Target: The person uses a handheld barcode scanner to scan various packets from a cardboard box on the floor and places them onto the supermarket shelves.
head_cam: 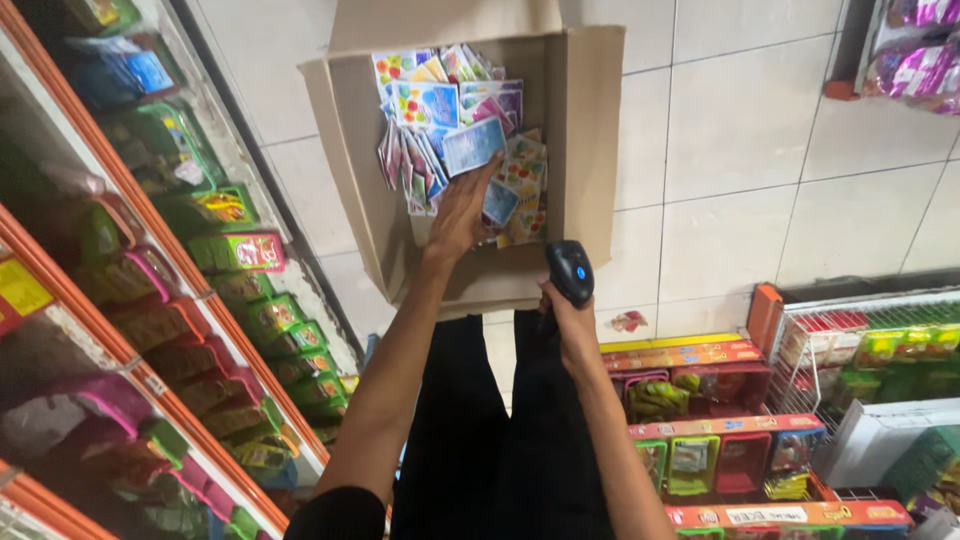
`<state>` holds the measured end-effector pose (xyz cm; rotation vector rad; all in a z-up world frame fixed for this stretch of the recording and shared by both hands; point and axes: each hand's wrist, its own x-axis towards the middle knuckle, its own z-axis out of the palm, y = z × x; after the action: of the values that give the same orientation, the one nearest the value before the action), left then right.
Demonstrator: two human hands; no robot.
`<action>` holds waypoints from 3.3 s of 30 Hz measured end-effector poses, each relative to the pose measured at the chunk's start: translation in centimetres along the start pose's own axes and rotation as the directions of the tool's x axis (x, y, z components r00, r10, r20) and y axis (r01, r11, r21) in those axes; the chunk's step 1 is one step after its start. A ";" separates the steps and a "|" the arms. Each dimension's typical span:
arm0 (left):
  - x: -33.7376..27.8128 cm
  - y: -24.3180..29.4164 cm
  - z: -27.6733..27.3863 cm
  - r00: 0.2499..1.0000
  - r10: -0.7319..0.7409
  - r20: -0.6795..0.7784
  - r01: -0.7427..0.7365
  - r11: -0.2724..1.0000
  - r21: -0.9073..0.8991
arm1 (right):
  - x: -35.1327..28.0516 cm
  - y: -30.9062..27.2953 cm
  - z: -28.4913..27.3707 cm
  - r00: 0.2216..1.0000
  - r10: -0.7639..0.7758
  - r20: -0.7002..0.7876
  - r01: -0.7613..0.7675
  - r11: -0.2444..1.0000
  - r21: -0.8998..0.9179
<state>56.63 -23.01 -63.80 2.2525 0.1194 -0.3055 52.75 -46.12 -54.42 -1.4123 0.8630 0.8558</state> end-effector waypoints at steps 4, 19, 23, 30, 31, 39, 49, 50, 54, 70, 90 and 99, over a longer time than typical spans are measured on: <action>-2.2 -2.5 3.0 0.994 0.096 0.045 -0.104 0.964 0.244 | -0.6 -0.1 -0.8 0.999 0.053 0.004 -0.053 0.999 -0.003; -3.8 -0.1 6.1 0.693 -0.718 -0.065 0.351 0.415 -0.839 | -3.9 0.0 -3.9 0.997 0.042 0.062 -0.046 0.997 0.067; -5.2 0.5 5.9 0.634 -0.755 0.165 0.473 0.210 -0.856 | -4.5 0.6 -4.7 0.997 0.026 0.069 -0.030 0.997 0.069; -8.7 -0.6 8.7 0.786 -0.481 0.389 0.470 0.057 -0.881 | -7.4 -0.5 -4.9 0.960 0.158 0.232 -0.175 0.983 0.054; -9.1 -0.8 9.1 0.792 -0.478 0.380 0.462 0.061 -0.885 | -8.1 -1.0 -4.7 0.948 0.184 0.259 -0.198 0.980 0.027; -8.2 -2.3 9.5 0.626 -0.714 0.313 0.274 -0.174 -0.946 | -10.6 -2.2 -5.6 0.956 0.095 0.276 -0.092 0.995 -0.024; -8.0 20.1 -12.7 0.867 -0.312 -0.390 -0.183 0.528 -0.829 | -19.4 -10.4 -4.1 0.857 -0.213 0.469 0.390 0.863 -0.322; -8.6 22.2 -15.7 0.862 -0.243 -0.446 -0.215 0.620 -0.754 | -21.2 -11.5 -3.2 0.860 -0.226 0.457 0.388 0.873 -0.297; -12.4 29.4 -25.2 0.877 -0.190 -0.441 -0.240 0.622 -0.745 | -29.9 -17.3 0.6 0.752 -0.384 0.536 0.543 0.822 -0.173; -40.6 33.5 -31.8 0.444 -0.336 -0.830 -0.489 0.685 -0.539 | -48.5 -11.7 11.4 0.093 -0.411 0.907 0.978 0.211 -0.004; -65.0 33.4 -29.8 0.011 -0.737 -0.676 -0.435 0.605 -0.667 | -59.0 1.0 18.3 0.063 0.094 0.994 0.971 0.223 -0.083; -68.9 35.1 -26.2 -0.238 -0.413 -0.879 -0.359 0.878 -0.316 | -61.1 4.6 18.4 -0.111 0.307 0.945 0.960 0.280 0.022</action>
<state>1.33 -24.38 -3.69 1.2563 1.0236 1.6033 20.89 -26.98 -2.29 -1.1849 -1.5887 1.3839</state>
